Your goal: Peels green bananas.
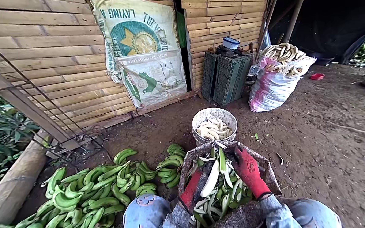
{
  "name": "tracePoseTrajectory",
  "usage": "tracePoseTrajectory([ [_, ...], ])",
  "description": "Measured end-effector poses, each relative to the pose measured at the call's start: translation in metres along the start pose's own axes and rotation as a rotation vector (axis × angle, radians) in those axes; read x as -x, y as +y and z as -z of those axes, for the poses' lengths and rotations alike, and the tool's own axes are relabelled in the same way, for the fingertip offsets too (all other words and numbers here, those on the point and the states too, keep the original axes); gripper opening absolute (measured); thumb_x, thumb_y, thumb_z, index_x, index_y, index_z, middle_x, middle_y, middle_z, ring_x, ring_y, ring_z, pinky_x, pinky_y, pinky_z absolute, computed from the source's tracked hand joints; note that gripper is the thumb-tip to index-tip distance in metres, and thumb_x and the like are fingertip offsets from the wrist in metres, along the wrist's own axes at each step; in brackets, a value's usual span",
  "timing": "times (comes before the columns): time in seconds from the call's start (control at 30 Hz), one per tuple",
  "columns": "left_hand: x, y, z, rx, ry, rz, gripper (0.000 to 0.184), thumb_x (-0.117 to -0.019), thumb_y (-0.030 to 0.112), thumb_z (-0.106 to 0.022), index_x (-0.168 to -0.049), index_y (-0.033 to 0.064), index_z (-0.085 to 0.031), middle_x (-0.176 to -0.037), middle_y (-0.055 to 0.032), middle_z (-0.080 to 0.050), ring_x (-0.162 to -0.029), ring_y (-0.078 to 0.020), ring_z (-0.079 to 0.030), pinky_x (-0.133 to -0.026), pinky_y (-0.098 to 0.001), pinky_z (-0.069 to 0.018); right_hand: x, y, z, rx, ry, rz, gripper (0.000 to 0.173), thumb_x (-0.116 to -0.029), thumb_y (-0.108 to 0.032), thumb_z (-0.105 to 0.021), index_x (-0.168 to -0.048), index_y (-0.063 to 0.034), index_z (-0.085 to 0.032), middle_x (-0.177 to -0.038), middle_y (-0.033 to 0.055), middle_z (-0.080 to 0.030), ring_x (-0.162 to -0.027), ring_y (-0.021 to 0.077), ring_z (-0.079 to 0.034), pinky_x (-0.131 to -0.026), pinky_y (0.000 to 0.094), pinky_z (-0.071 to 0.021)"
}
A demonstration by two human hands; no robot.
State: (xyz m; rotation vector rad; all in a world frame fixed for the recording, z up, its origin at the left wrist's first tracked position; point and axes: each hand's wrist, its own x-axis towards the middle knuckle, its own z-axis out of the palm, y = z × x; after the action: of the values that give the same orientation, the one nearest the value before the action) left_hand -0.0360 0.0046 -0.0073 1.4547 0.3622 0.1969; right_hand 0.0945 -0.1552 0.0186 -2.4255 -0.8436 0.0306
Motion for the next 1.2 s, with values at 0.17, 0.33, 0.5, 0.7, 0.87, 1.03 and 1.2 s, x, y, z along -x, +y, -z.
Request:
tracePoseTrajectory([
  [0.17, -0.013, -0.001, -0.001, 0.518, 0.194, -0.052, 0.039, -0.1129, 0.026, -0.028, -0.123, 0.0002, -0.056, -0.094, -0.0103, -0.067, -0.08, -0.0174, -0.068, -0.072, -0.0331, -0.0597, 0.023, -0.001, -0.006, -0.154, 0.135, 0.153, 0.04, -0.0892, -0.016, -0.066, -0.124, 0.0018, -0.068, -0.115, 0.0253, -0.069, -0.102, 0.0413, -0.07, -0.086, 0.0577, -0.0551],
  [0.33, -0.017, 0.006, -0.001, 0.668, 0.285, -0.138, 0.034, -0.1126, 0.022, -0.027, -0.12, 0.0025, -0.054, -0.09, -0.0066, -0.066, -0.077, -0.0137, -0.067, -0.071, -0.0286, -0.0594, 0.048, -0.014, -0.033, -0.119, 0.053, 0.306, 0.04, -0.082, -0.017, -0.071, -0.119, -0.0019, -0.072, -0.107, 0.0247, -0.069, -0.095, 0.0425, -0.07, -0.076, 0.0572, -0.0569],
  [0.5, -0.005, 0.01, -0.014, 0.114, 0.46, -0.225, 0.04, -0.1118, 0.017, -0.029, -0.136, -0.0037, -0.053, -0.113, -0.012, -0.064, -0.097, -0.0117, -0.064, -0.088, -0.026, -0.0535, 0.033, -0.016, -0.033, -0.059, 0.052, 0.274, 0.039, -0.0854, -0.014, -0.069, -0.121, -0.0005, -0.071, -0.114, 0.0286, -0.068, -0.104, 0.0471, -0.068, -0.084, 0.0602, -0.0542],
  [0.7, 0.03, 0.018, -0.032, -0.384, 0.322, -0.155, 0.041, -0.1083, 0.01, -0.041, -0.141, -0.0154, -0.048, -0.141, -0.0313, -0.054, -0.137, -0.031, -0.051, -0.119, -0.038, -0.0335, 0.005, -0.008, -0.021, -0.101, -0.109, -0.024, 0.037, -0.0988, -0.015, -0.056, -0.131, 0.0008, -0.063, -0.123, 0.0256, -0.065, -0.113, 0.0409, -0.065, -0.097, 0.0562, -0.0502],
  [0.87, -0.012, -0.001, 0.0, 0.334, 0.354, -0.086, 0.036, -0.1124, 0.027, -0.032, -0.121, 0.0015, -0.056, -0.082, -0.0064, -0.062, -0.062, -0.013, -0.06, -0.056, -0.0292, -0.0546, 0.019, 0.004, -0.03, -0.286, 0.076, 0.252, 0.037, -0.0886, -0.015, -0.064, -0.121, 0.0025, -0.07, -0.111, 0.0228, -0.07, -0.102, 0.0367, -0.07, -0.09, 0.0537, -0.0546],
  [1.03, -0.02, -0.001, 0.005, 0.636, 0.316, -0.103, 0.036, -0.1122, 0.026, -0.028, -0.114, 0.0056, -0.058, -0.074, -0.0017, -0.059, -0.058, -0.0083, -0.059, -0.055, -0.0222, -0.0537, 0.033, 0.001, -0.043, -0.182, 0.063, 0.529, 0.035, -0.0855, -0.024, -0.072, -0.118, -0.0108, -0.075, -0.104, 0.0169, -0.073, -0.095, 0.0363, -0.072, -0.079, 0.0534, -0.0584],
  [1.2, 0.004, 0.007, -0.02, -0.011, 0.336, -0.156, 0.038, -0.1101, 0.013, -0.037, -0.139, -0.0089, -0.05, -0.123, -0.018, -0.063, -0.105, -0.0131, -0.062, -0.096, -0.0268, -0.0504, 0.012, -0.006, -0.03, -0.167, -0.002, 0.098, 0.042, -0.0932, -0.017, -0.063, -0.132, 0.0004, -0.064, -0.123, 0.0265, -0.066, -0.11, 0.0421, -0.067, -0.093, 0.057, -0.0528],
])
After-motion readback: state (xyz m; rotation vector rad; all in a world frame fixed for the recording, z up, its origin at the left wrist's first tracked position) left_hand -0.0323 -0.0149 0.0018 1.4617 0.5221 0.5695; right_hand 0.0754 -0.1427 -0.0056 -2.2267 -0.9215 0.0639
